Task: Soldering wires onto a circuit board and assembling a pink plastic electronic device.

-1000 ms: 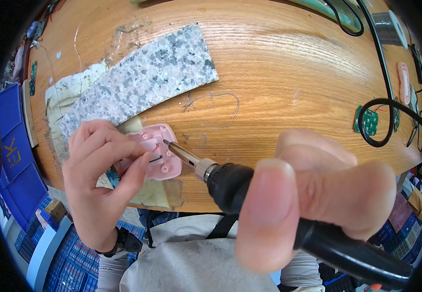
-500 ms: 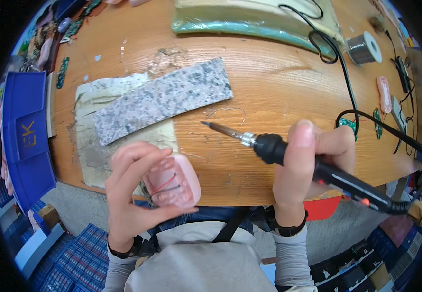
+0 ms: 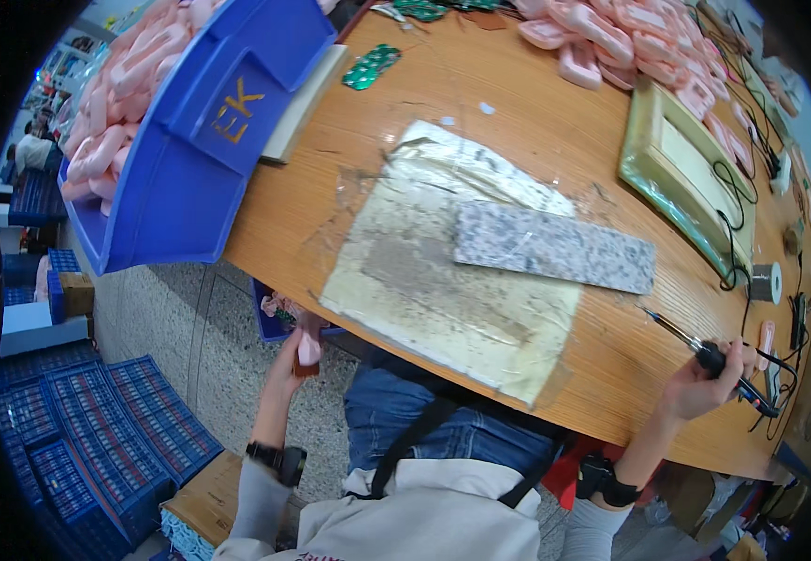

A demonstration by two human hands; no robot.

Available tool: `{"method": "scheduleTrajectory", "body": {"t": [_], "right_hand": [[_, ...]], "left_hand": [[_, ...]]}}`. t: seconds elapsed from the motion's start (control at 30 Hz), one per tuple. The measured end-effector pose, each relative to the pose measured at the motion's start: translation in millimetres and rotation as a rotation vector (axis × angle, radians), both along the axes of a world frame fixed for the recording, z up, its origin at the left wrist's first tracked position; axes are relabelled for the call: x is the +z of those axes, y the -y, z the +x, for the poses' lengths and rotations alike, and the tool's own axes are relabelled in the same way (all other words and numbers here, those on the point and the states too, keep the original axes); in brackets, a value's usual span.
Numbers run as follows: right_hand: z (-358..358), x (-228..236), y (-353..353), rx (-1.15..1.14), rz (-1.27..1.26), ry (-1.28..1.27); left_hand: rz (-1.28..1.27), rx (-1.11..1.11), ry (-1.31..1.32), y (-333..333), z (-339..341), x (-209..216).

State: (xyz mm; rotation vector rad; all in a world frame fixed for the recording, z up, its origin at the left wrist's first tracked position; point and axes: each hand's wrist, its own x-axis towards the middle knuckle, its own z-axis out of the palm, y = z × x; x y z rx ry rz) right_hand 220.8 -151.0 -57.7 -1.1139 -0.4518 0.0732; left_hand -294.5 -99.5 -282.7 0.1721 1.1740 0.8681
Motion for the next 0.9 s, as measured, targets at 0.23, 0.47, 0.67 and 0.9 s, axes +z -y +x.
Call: {"method": "scheduleTrajectory", "body": {"t": [0.23, 0.47, 0.67, 0.9], "right_hand": [[-17, 31, -1, -0.149, -0.113, 0.057], [-32, 29, -11, -0.023, -0.204, 0.048], [-26, 28, -8, -0.052, -0.254, 0.063], [-13, 25, -26, 0.122, -0.179, -0.099]], "left_hand": [[-0.295, 0.216, 0.001, -30, -100, -188], [0.027, 0.148, 0.259, -40, -202, -237], [0.141, -0.532, -0.528, -58, -72, -109], [0.475, -1.416, 0.091, -109, 79, 251]]}}
